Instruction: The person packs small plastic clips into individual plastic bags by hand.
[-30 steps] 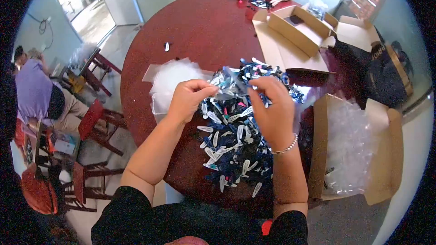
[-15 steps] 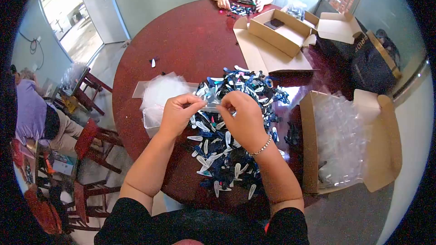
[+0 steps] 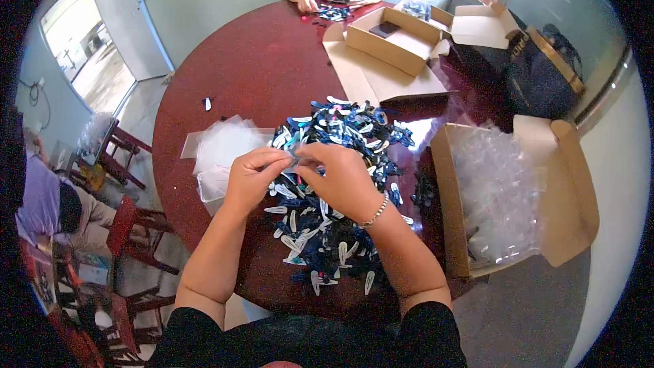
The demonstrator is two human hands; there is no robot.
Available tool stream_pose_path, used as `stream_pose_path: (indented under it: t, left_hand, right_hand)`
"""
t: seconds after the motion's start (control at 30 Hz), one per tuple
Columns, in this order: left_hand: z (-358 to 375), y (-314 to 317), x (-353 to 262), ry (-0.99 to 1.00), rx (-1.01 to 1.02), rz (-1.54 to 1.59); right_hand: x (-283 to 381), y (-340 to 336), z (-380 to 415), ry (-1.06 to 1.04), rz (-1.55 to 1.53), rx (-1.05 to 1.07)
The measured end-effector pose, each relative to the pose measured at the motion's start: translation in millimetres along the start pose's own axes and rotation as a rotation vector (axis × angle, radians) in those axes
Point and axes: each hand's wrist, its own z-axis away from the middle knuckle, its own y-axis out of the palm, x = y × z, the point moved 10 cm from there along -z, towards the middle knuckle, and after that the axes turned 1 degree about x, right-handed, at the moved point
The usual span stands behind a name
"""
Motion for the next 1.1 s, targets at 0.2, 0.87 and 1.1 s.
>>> stream_pose_path:
  t: [0.2, 0.87, 1.1]
  left_hand:
    - [0.6, -3.1, -9.2, 0.124, -0.015, -0.204]
    - [-2.2, 0.4, 4.2, 0.122, 0.012, -0.600]
    - [0.5, -6.3, 24.7, -0.102, 0.087, -0.377]
  right_hand:
    - [0.5, -16.9, -0.2, -0.098, 0.010, -0.106]
    - [13.9, 16.7, 5.5, -0.204, 0.049, 0.308]
    - [2.1, 31.9, 9.7, -0.076, 0.117, 0.490]
